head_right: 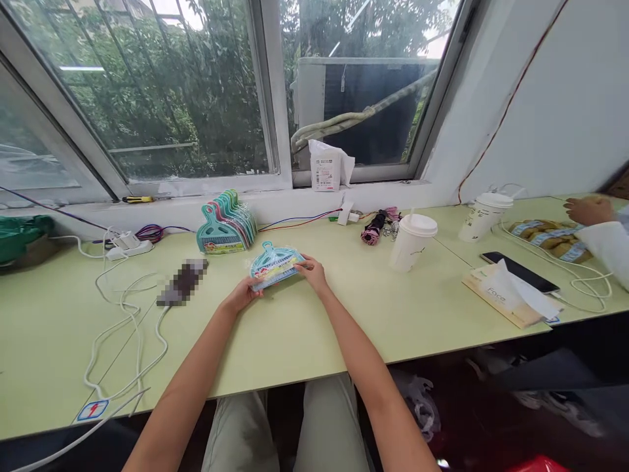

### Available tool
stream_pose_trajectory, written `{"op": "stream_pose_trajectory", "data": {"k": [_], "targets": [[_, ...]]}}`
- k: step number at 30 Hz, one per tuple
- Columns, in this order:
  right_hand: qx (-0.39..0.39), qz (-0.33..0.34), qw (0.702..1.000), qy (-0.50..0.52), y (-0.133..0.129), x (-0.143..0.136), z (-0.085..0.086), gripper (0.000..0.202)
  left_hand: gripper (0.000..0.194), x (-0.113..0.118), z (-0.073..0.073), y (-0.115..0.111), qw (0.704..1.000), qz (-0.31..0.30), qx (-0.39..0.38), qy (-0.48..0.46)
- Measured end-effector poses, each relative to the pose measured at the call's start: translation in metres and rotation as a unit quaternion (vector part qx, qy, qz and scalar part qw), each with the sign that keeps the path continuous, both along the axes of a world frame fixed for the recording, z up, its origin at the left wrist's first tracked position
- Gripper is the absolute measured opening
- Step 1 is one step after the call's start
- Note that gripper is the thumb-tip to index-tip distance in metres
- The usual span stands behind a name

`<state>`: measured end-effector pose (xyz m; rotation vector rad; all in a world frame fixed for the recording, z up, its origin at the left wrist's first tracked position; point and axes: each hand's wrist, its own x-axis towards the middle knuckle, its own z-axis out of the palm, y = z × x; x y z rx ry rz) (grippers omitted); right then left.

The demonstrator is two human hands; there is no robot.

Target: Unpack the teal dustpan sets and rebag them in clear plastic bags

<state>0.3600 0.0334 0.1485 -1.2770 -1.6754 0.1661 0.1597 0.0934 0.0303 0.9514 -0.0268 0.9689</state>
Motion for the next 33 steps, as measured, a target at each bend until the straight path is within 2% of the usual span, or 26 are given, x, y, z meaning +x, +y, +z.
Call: {"op": "stream_pose_trajectory", "data": {"k": [3,8,11,17,25,30,33], "targets": [[0.035,-0.041,0.998,-0.045,-0.001,0.0,0.0,0.022,0.052,-0.001,-0.003,0.001,0.999,-0.01,0.044,0.01],[0.07,-0.104,0.98,-0.151,-0.007,-0.004,-0.001,0.014,0.057,-0.007,-0.003,-0.004,0.996,0.008,0.078,0.038],[0.089,-0.093,0.974,-0.187,-0.012,-0.007,0.0,0.015,0.058,-0.01,-0.004,-0.005,0.994,0.005,0.099,0.053],[0.101,-0.057,0.982,-0.146,-0.012,-0.008,0.003,0.017,0.066,-0.008,-0.007,-0.004,0.989,-0.003,0.13,0.071],[0.008,-0.056,0.997,-0.043,-0.014,-0.01,0.002,0.025,0.064,-0.014,-0.008,-0.006,0.979,0.012,0.175,0.106],[0.079,-0.067,0.988,-0.118,-0.011,-0.008,0.002,0.02,0.064,-0.01,-0.008,-0.004,0.983,0.027,0.156,0.093],[0.084,-0.069,0.979,-0.171,-0.008,-0.003,0.003,0.028,0.064,-0.007,-0.007,-0.003,0.99,0.036,0.121,0.071]]}}
